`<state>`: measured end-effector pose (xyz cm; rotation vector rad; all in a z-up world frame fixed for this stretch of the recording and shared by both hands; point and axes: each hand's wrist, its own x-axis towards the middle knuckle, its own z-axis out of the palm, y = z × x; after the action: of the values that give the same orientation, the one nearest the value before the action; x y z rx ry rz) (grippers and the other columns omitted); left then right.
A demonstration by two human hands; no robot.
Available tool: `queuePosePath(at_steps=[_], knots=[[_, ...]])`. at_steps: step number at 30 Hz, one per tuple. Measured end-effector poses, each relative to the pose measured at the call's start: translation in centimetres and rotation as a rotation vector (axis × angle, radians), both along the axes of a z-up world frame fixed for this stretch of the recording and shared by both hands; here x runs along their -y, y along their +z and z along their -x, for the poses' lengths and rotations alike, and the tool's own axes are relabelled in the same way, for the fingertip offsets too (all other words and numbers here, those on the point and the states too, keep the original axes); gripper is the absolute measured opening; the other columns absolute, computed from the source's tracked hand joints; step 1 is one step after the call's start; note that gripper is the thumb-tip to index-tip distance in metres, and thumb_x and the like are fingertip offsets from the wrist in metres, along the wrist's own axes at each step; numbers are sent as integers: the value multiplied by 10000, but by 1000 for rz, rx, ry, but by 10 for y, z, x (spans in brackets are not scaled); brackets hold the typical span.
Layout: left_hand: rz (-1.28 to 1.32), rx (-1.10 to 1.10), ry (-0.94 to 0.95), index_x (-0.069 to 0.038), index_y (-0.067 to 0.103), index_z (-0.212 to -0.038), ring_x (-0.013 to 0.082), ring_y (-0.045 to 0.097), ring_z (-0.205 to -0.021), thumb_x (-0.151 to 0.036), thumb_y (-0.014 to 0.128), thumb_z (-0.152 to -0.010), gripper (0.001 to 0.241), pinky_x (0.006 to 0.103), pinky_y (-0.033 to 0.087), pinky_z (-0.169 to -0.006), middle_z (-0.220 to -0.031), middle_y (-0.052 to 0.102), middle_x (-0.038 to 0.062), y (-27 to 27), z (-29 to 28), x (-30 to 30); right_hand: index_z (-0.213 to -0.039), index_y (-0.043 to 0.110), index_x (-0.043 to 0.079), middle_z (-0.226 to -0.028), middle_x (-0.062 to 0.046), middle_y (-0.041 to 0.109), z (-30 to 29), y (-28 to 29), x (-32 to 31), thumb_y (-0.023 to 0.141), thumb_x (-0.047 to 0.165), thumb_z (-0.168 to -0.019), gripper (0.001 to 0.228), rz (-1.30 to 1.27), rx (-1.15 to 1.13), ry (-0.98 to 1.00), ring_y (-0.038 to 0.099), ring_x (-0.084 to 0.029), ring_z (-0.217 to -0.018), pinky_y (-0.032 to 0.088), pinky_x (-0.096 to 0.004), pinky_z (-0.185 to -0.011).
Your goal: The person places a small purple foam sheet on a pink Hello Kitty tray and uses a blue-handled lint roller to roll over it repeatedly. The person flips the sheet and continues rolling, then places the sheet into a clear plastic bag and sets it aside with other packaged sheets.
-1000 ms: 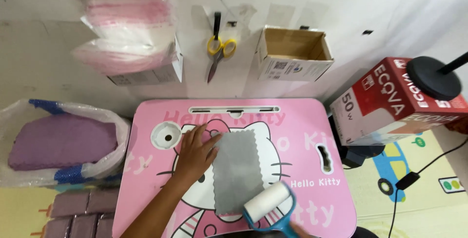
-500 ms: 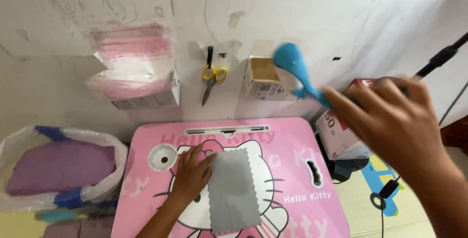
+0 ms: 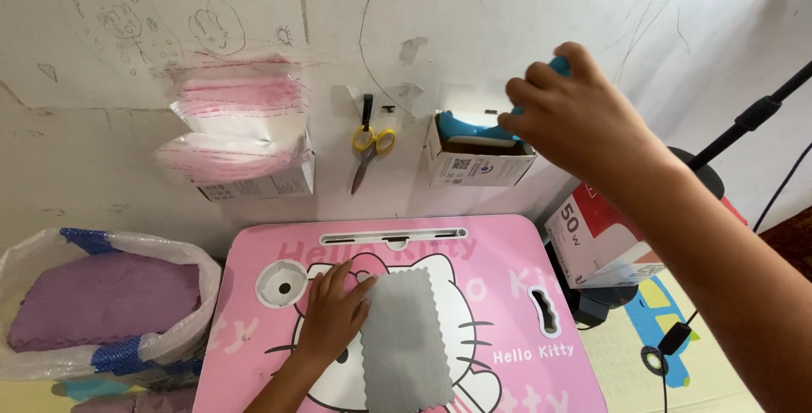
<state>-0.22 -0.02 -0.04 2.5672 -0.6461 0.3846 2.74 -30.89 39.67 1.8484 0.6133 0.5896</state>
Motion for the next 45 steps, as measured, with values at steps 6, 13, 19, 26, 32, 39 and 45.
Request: queuePosePath(at_steps=[6,13,19,26,32,39,45], knots=[[4,26,1,-281,634,-1377,381,387,-1429,-257,624,-947,431,607,301,-1149,-1523,473,160,-4,0,1,-866,700,395,-974,89,637,-19,-18,-11,826,197,-785,248,9,-80,24,633,-165,-925,439,-408,-953],[-11,90,-4,-243,652,-1320,296,511,-1319,-264,658,-923,398,565,365,-1097,-1438,567,81,2,2,5,-826,652,332,-793,125,607,-16,-29,-11,836,70,-759,327,-21,-43,178,600,-141,-836,453,-388,-1012],[-133,27,34,-228,580,-1363,295,543,-1272,-316,651,-928,450,511,431,-1015,-1411,572,88,12,4,5,-922,654,300,-843,105,649,-4,-32,-10,820,91,-810,290,-79,20,323,639,-147,-901,439,-449,-1152],[-163,2,80,-180,564,-1368,281,600,-1115,-285,636,-931,455,480,490,-859,-1293,613,47,14,-4,8,-1298,586,279,-1247,46,641,29,-64,-26,835,172,-724,635,-156,-26,555,569,-161,-1177,508,-430,-1053],[-246,-102,89,-137,651,-1322,231,630,-1082,-321,617,-1009,364,431,520,-886,-1143,601,52,37,-8,14,-930,696,243,-889,38,688,33,-209,-25,711,230,-922,22,-705,-414,598,640,-170,-793,489,-368,-782],[-234,-175,86,-96,699,-1244,245,650,-1044,-201,646,-995,275,433,533,-853,-1072,620,81,32,-20,12,-1258,679,228,-1153,4,695,27,-321,-19,690,265,-939,321,-915,-628,57,673,-209,-962,545,-368,-721],[-158,-234,76,-91,711,-1190,271,680,-1015,-140,661,-976,224,448,550,-848,-1030,642,98,30,-27,12,-1334,671,229,-1265,-10,658,24,-325,-40,639,221,-988,347,-1102,-719,-213,658,-223,-1085,556,-378,-834]])
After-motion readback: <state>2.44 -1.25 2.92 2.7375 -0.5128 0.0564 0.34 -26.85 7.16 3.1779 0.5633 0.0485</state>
